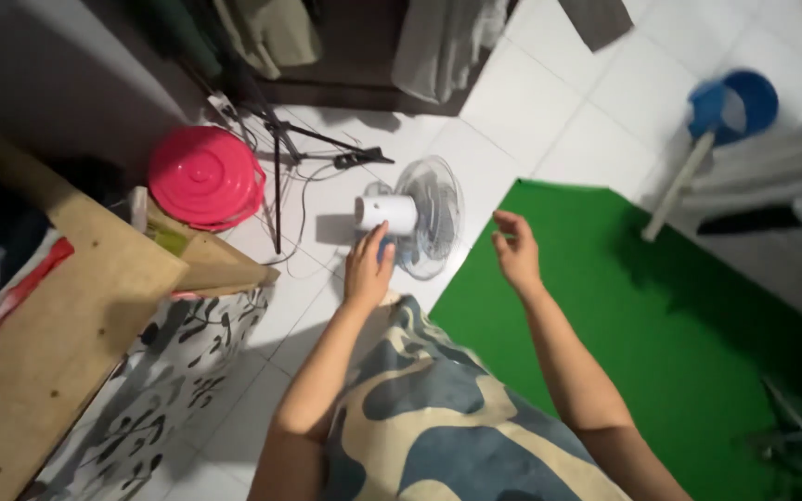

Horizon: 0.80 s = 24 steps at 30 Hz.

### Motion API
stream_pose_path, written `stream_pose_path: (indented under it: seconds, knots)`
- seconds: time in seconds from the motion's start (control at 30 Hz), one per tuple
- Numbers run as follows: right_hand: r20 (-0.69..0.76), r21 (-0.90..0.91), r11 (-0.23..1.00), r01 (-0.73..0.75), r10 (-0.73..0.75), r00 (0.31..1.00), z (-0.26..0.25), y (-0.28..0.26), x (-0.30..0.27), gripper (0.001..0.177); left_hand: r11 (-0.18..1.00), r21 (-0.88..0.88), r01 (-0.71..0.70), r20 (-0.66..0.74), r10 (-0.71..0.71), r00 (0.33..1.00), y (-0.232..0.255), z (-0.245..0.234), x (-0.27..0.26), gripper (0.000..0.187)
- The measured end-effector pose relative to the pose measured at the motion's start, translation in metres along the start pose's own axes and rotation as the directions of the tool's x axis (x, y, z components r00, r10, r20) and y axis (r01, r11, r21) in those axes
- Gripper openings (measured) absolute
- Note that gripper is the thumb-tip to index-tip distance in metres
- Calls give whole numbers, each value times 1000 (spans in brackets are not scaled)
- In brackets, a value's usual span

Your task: The person is seen putting clothes and items into a bin or storage area.

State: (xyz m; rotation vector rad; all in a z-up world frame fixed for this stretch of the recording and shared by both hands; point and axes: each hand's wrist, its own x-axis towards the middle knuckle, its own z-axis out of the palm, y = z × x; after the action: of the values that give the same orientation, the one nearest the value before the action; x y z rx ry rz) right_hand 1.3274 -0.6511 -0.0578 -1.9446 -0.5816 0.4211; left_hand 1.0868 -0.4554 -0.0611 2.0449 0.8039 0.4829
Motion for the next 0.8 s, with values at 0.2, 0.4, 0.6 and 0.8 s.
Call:
stream_pose_path:
  seconds: [0.2,0.4,0.6,0.8]
  knots:
    - [143,57,998,7,-15,990,26,-8,42,36,1000,25,-13,-104,16,994,-1,-5,18,48]
    - [413,-204,976,83,9,911,50,-14,74,43,998,13,65,-206,-61,977,-8,-17,15,50]
    - [685,-319,914,250,40,727,91,19,119,47,963,-9,269,-338,-256,906,-16,0,-4,52]
    - [830,-337,809,481,14,558,107,40,148,54,925,-37,378,-436,-356,827,-31,48,-16,56]
